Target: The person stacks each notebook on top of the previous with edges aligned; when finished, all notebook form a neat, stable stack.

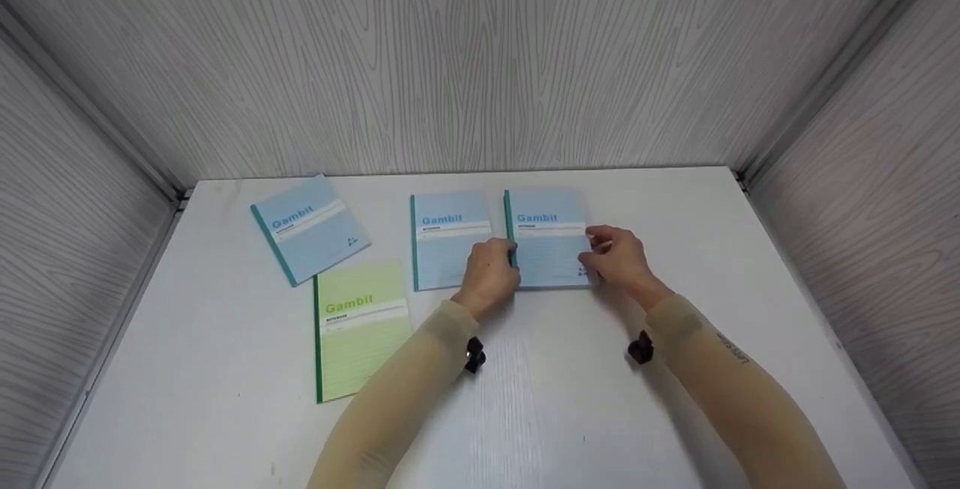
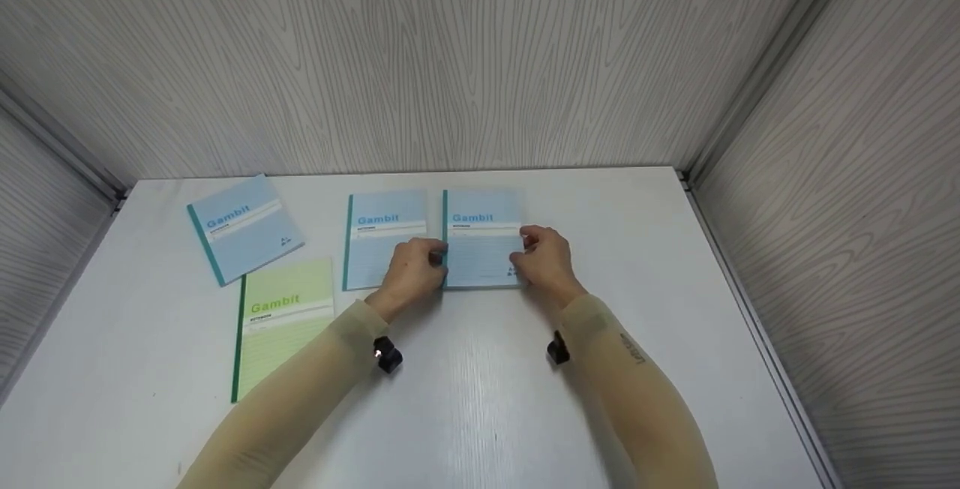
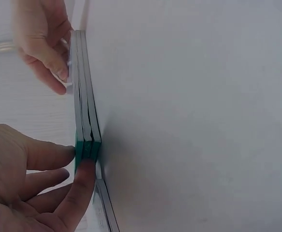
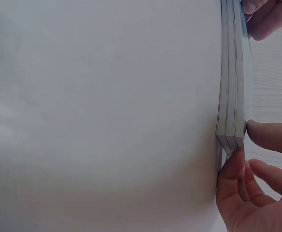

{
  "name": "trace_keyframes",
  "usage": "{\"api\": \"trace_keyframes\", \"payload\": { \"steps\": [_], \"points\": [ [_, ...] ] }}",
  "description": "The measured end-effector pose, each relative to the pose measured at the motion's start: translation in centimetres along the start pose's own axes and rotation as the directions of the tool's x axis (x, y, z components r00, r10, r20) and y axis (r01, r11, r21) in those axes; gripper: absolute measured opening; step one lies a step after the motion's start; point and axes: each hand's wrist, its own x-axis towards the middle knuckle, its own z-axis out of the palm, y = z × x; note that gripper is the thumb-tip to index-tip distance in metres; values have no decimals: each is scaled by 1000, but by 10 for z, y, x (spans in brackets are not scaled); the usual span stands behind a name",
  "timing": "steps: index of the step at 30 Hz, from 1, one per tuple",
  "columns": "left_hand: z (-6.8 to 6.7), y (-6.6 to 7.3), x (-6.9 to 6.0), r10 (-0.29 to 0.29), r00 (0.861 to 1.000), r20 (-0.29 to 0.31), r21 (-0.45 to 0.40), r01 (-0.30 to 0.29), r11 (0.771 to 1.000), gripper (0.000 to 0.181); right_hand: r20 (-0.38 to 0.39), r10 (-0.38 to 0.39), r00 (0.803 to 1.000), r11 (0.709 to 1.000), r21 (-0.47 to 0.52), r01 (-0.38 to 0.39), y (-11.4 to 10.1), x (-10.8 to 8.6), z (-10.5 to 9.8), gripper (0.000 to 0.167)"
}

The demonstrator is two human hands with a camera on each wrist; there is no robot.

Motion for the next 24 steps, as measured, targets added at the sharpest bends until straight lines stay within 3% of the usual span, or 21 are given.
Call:
{"api": "trace_keyframes", "payload": {
  "steps": [6,12,18,24],
  "points": [
    [-11,-2,-15,41,999,0,-81,-41,996,46,-41,-2,999,998,61,4,-1,-10,-10,54],
    [-33,-11,-36,75,997,14,-134,-72,988,42,-47,-69,997,993,90,73,-2,-22,-11,45],
    [-55,-25,-59,92,996,13,-119,-90,989,39,-17,-144,989,985,94,145,-14,-31,5,41],
    [-74,-44,-81,42,999,2,-117,-41,992,40,54,-212,976,971,122,205,-34,-42,31,40]
  ]
}}
